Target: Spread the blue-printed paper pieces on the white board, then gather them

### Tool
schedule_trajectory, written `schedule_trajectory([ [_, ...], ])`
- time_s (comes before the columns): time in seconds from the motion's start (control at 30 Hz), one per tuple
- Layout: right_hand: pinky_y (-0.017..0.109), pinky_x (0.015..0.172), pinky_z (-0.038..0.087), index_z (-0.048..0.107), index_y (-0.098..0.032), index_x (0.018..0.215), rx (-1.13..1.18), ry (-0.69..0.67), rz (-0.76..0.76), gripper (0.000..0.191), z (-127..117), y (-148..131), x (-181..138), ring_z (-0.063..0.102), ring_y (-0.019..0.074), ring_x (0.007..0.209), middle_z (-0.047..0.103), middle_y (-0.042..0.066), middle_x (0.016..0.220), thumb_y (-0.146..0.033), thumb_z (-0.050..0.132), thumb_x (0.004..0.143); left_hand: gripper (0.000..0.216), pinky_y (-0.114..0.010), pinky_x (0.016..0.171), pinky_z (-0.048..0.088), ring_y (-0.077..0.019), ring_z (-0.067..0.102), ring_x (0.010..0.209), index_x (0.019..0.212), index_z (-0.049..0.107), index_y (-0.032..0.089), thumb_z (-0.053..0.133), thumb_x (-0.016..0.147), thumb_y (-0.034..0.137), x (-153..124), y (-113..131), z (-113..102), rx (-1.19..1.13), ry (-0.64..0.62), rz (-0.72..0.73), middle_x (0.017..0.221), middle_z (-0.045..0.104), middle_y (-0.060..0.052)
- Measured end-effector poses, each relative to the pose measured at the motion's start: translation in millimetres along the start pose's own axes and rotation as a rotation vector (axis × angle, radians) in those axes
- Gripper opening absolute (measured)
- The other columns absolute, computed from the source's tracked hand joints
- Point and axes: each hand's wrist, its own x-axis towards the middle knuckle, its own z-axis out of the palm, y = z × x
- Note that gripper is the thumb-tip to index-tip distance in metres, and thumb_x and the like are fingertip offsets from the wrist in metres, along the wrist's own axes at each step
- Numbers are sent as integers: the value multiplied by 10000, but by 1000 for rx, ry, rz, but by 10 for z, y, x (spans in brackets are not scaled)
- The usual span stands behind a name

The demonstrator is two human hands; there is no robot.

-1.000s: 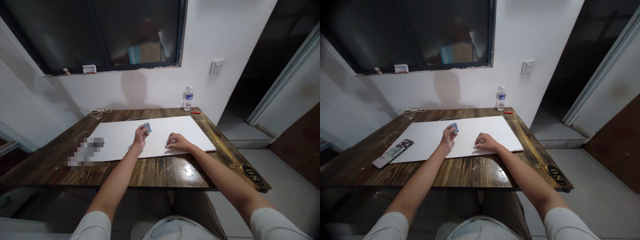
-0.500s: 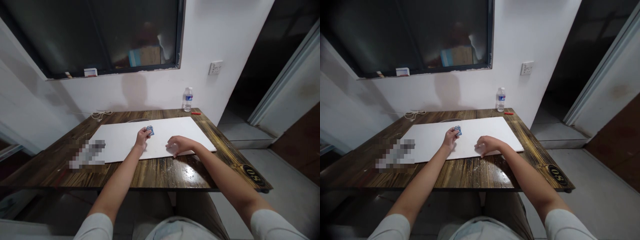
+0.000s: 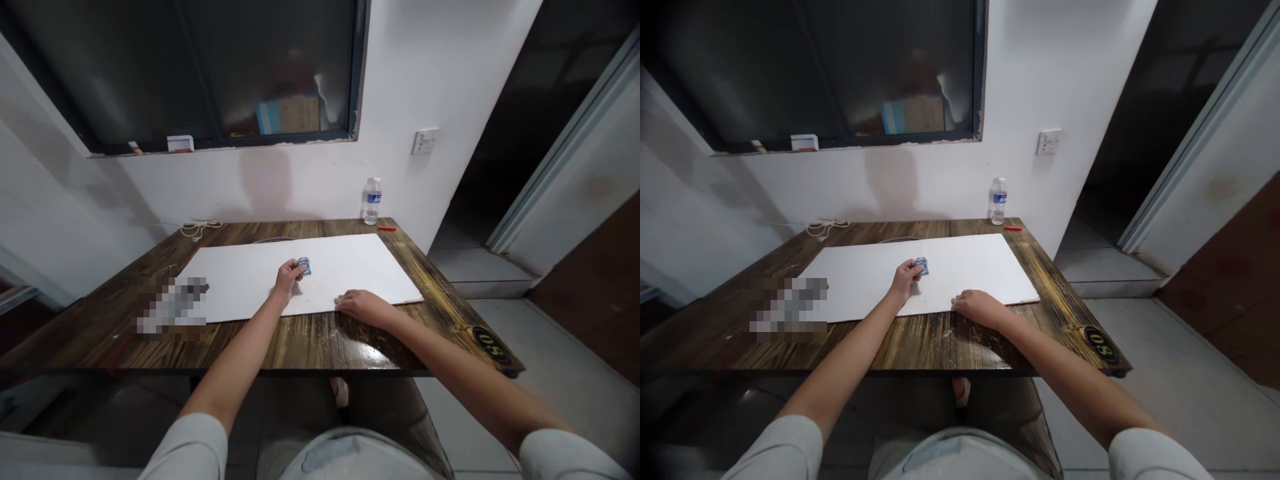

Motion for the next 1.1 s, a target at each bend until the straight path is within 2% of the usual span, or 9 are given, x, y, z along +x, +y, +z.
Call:
schedule_trajectory([
  [0.13, 296, 783, 496, 740, -187, 970, 71, 45, -12, 250, -24, -32, -67, 668, 200, 860, 737, 90, 878, -217, 493, 948, 349, -197, 450, 319, -67, 438, 442, 594, 511, 174, 812, 524, 337, -8, -46, 6, 42, -35, 2, 507, 515, 48],
  [0.23, 286, 755, 500, 743, -203, 933, 265, 95, -18, 210, -116, -6, -52, 679, 183, 803, 740, 63, 862, -256, 540, 923, 343, -208, 468, 342, -81, 463, 471, 605, 539, 169, 824, 527, 345, -22, -63, 24, 129, -121, -21, 527, 534, 36],
  [0.3, 283, 717, 509, 744, -205, 903, 430, 198, 50, 209, -150, 37, 13, 683, 171, 733, 739, 53, 832, -321, 571, 903, 346, -215, 481, 357, -89, 479, 496, 616, 557, 165, 834, 523, 350, -25, -72, 42, 198, -185, -61, 555, 546, 29],
  [0.37, 279, 605, 504, 738, -190, 894, 610, 333, 174, 252, -141, 98, 129, 637, 146, 556, 708, 33, 711, -407, 613, 862, 358, -223, 502, 372, -91, 484, 517, 620, 570, 161, 846, 512, 360, -19, -75, 62, 258, -232, -94, 582, 548, 26],
  [0.43, 277, 538, 488, 725, -176, 913, 742, 424, 276, 295, -97, 170, 280, 609, 146, 496, 664, 10, 611, -443, 666, 801, 372, -231, 528, 380, -91, 481, 533, 618, 574, 158, 857, 501, 369, -6, -67, 80, 299, -259, -115, 592, 545, 25],
  [0.6, 276, 539, 486, 695, -180, 890, 786, 550, 429, 281, 67, 314, 640, 612, 144, 502, 663, -1, 620, -350, 760, 676, 376, -235, 554, 358, -90, 473, 553, 662, 594, 157, 846, 531, 403, 12, -22, 88, 329, -286, -182, 617, 556, 21],
  [0.73, 280, 564, 489, 659, -198, 840, 792, 649, 482, 292, 215, 363, 756, 618, 153, 537, 658, -13, 607, -356, 778, 625, 394, -226, 546, 319, -81, 453, 550, 665, 586, 152, 843, 541, 424, -42, -1, 58, 313, -327, -171, 607, 542, 28],
  [0.93, 295, 578, 512, 654, -200, 867, 948, 673, 419, 399, 339, 348, 723, 632, 168, 562, 672, 0, 631, -445, 799, 588, 448, -223, 502, 287, -76, 417, 504, 649, 555, 154, 852, 517, 463, -137, 67, 49, 333, -368, -157, 570, 530, 32],
  [1.1, 285, 528, 494, 621, -189, 702, 968, 654, 414, 401, 261, 348, 652, 615, 162, 526, 650, 14, 601, -517, 812, 570, 459, -213, 471, 263, -67, 397, 459, 662, 541, 161, 830, 562, 505, -155, 84, 124, 362, -391, -117, 532, 526, 41],
])
